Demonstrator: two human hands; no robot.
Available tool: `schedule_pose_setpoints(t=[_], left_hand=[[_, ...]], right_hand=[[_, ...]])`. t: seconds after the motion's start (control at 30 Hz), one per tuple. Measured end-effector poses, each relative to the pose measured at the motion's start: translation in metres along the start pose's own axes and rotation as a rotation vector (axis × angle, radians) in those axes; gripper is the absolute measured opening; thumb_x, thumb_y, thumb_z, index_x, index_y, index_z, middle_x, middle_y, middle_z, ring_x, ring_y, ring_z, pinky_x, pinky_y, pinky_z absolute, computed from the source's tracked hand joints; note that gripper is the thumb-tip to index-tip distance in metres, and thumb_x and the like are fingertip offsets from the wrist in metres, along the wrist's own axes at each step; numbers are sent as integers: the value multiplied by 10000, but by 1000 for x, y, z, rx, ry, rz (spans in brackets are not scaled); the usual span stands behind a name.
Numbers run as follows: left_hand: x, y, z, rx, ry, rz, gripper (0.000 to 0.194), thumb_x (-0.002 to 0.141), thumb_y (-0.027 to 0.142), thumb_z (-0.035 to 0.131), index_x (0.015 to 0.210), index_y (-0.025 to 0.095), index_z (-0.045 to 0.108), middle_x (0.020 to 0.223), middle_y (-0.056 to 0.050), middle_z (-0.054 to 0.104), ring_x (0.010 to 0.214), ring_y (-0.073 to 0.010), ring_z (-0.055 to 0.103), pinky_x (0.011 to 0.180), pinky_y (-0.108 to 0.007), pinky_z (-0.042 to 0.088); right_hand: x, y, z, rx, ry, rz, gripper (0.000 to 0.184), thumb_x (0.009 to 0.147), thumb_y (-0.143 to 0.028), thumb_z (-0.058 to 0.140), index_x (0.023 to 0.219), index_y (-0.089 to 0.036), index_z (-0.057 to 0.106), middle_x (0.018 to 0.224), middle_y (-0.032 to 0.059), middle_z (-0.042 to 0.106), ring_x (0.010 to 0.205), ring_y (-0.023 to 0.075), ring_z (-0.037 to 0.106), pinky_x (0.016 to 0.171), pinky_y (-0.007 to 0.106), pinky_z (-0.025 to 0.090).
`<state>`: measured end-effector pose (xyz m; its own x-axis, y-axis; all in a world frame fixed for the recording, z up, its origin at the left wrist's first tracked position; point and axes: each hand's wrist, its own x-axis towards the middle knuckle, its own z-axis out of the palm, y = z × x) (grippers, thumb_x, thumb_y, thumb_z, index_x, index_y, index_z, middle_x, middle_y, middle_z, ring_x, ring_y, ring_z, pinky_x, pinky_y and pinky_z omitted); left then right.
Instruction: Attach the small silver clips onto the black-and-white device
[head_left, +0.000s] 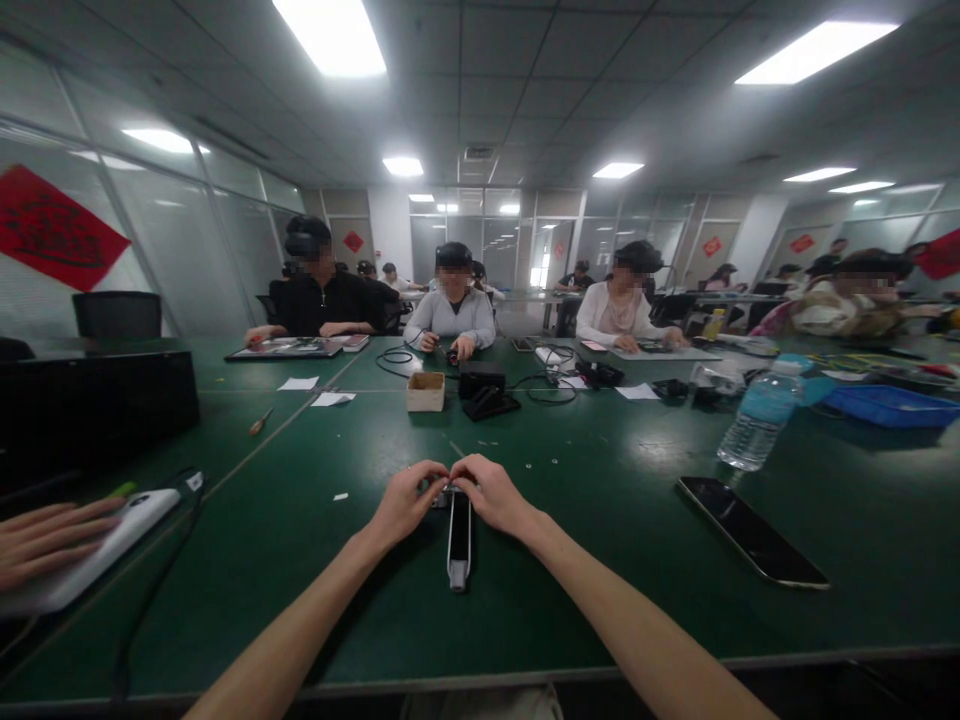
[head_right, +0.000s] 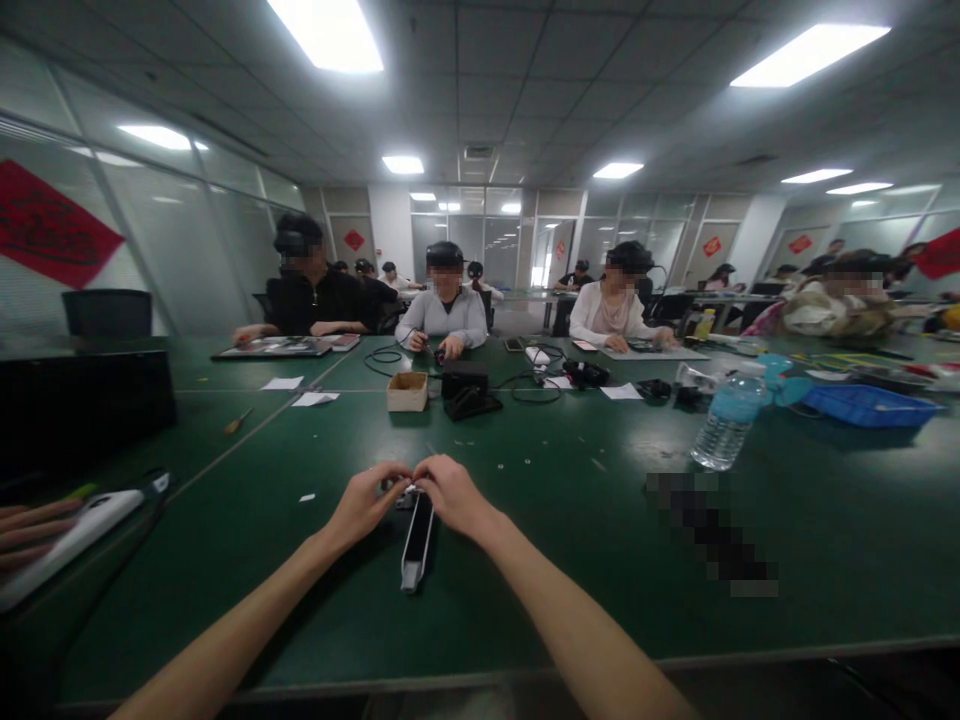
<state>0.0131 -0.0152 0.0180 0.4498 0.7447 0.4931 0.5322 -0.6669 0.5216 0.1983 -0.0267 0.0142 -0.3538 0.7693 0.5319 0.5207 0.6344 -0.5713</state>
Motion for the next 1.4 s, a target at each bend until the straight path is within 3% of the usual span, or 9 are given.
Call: schedule_pose_setpoints(t=[0.3, 0.63, 0.87, 1.03, 1.23, 1.4], left_hand=[[1, 5, -2, -134, 6, -88, 190, 852, 319, 551, 917, 182, 666, 862, -30, 706, 765, -169, 625, 710, -271, 489], [2, 4, -5, -104, -46, -75, 199, 833, 318, 574, 933, 183, 680, 835, -33, 697, 729, -163, 602, 673, -267, 474], [3, -20, -12, 26, -128, -54, 182, 845, 326, 566, 896, 192, 678, 870, -25, 707, 739, -159, 603, 704, -271, 467], [1, -32, -14, 58, -223, -49, 181, 852, 325, 562, 901, 212, 696, 877, -19, 713, 761, -169, 616, 700, -267, 457], [2, -25, -9, 73, -222, -36, 155, 836, 287, 582, 897, 214, 706, 879, -23, 721, 765, -173, 627, 732, -277, 467], [2, -22, -5, 78, -206, -27, 157, 831, 277, 583, 904, 212, 707, 885, -21, 729, 788, -182, 649, 738, -275, 473]], right_hand=[[-2, 5, 13, 96, 103, 165, 80, 872, -247, 557, 879, -188, 610, 839, 19, 640, 774, 143, 586, 736, 263, 461], [-1, 5, 12, -72, 128, 242, 186, 859, -370, 603, 807, -194, 629, 812, 28, 665, 766, 163, 571, 710, 283, 433], [2, 10, -21, -251, -36, 143, 133, 848, -313, 627, 830, -183, 652, 844, 40, 666, 825, 179, 569, 757, 307, 420], [-1, 16, -48, -275, -239, 144, 104, 828, -268, 620, 840, -200, 697, 861, 40, 680, 810, 181, 584, 727, 296, 426], [-4, 20, -49, -216, -336, 219, 113, 776, -281, 655, 829, -208, 723, 848, 35, 681, 764, 171, 608, 646, 256, 435], [-4, 19, -44, -250, -370, 202, 106, 801, -249, 635, 843, -201, 720, 845, 33, 681, 763, 166, 610, 651, 252, 434]])
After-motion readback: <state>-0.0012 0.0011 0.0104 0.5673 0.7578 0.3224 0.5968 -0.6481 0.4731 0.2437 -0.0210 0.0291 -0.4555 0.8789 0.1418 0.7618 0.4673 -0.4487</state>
